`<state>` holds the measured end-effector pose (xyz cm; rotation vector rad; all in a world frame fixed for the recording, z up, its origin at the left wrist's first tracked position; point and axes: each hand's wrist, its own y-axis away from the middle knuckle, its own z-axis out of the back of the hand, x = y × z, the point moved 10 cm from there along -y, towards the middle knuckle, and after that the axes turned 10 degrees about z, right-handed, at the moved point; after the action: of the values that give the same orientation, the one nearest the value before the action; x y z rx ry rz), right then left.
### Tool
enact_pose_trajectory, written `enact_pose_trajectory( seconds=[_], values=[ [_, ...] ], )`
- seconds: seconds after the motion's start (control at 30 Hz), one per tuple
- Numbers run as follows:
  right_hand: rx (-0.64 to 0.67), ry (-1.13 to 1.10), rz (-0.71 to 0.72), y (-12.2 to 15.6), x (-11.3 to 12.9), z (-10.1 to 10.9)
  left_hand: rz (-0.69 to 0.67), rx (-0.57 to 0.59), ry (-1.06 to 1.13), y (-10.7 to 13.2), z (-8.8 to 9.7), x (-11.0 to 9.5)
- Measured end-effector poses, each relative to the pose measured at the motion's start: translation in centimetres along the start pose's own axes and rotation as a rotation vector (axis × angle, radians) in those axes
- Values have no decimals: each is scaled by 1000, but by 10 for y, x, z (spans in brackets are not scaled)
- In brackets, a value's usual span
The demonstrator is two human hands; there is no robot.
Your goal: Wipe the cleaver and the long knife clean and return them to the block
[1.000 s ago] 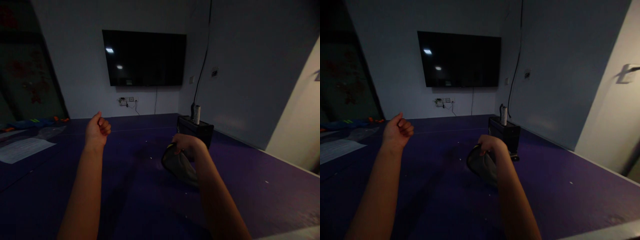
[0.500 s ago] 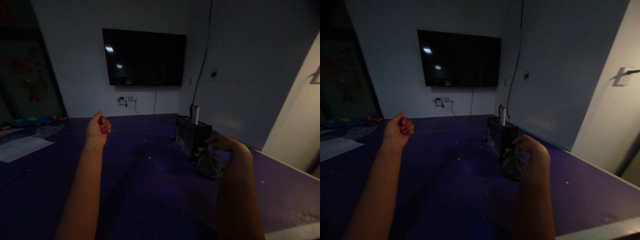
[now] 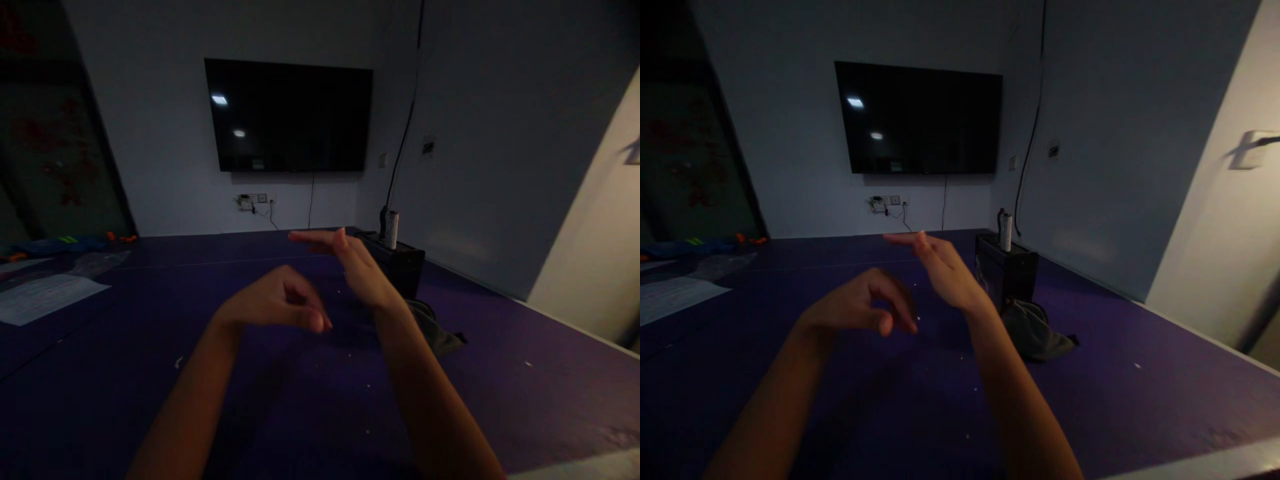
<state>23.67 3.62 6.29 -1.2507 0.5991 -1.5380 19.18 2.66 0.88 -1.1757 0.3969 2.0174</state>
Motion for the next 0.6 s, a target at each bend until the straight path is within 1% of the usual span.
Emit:
enact_pose_trajectory(
  seconds=[0.03,0.07,0.1,0.13,0.2,0.23,0.3,0.37,0.47,0.53,0.6],
  values=[
    [46,-132,3,0,5,-21,7,98,-2,0,-17,-2],
    [71,-254,-17,0,7,-36,15,151,10,0,-28,-3],
    [104,-356,-51,2,9,-50,27,164,29,0,-35,-3],
    [136,-434,-85,3,10,-60,44,140,53,-1,-37,-3],
    [160,-524,-146,6,11,-69,77,39,95,-3,-34,0],
    [162,-541,-167,7,11,-69,80,-13,115,-4,-32,2],
    [152,-535,-198,8,9,-65,70,-77,170,-6,-29,4],
    [126,-502,-230,9,5,-62,70,-73,217,-9,-30,8],
    [70,-450,-275,10,-7,-59,113,-16,227,-11,-32,17],
    [36,-324,-263,9,-15,-54,135,-7,173,-11,-27,22],
    [6,-34,-210,7,-19,-43,131,-63,70,-9,-16,23]
  ],
)
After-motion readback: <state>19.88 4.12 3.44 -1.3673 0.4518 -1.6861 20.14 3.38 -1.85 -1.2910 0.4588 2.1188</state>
